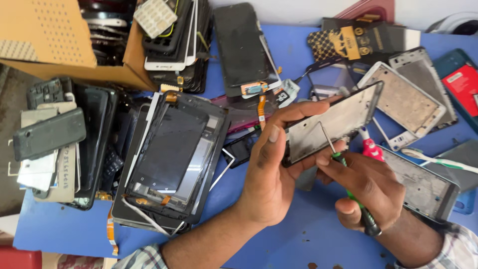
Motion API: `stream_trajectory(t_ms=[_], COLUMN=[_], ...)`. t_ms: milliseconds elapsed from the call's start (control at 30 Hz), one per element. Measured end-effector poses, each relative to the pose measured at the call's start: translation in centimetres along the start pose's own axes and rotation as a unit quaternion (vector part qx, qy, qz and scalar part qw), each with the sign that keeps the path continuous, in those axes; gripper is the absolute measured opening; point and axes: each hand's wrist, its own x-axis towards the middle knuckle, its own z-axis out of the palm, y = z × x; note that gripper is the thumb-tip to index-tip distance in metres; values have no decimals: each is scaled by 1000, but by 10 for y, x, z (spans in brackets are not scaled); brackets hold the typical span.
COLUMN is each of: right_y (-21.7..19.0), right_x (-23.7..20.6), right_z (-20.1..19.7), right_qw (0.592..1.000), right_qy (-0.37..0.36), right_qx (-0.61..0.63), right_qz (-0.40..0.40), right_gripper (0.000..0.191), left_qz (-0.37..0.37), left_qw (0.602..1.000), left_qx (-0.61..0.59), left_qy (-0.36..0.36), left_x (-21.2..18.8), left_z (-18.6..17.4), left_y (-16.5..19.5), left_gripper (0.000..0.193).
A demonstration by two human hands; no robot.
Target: The person holds a disassembled phone frame in one hand and uses a green-handled screwdriver to pry and scrape along the inner edges of the frame, working around its perimeter. The workbench is covered with piles of old phone housings, screens, and parts, and the person turns the frame to reach different sides.
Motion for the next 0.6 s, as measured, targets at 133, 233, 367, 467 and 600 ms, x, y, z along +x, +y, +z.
stream_trajectory(t_ms=[133,233,367,467,600], right_y=[6,8,4,10,12], right_x=[-1,3,3,6,6], right_z=[0,1,-19,-19,-26], right_qw=[999,997,997,991,990], right_qy=[17,21,20,28,30], right_qx=[-11,-4,-45,-43,-33], right_qz=[-45,-79,-64,-126,-130], right_gripper=[59,53,36,29,26], left_qz=[-25,-26,-5,25,45], left_qw=[1000,1000,999,996,989], left_qx=[15,3,24,76,125], left_qy=[4,14,36,45,58], left_x=[3,7,8,14,20], left_z=[0,0,1,1,-3], left_y=[2,-2,-15,-25,-29], left_gripper=[62,58,51,46,45])
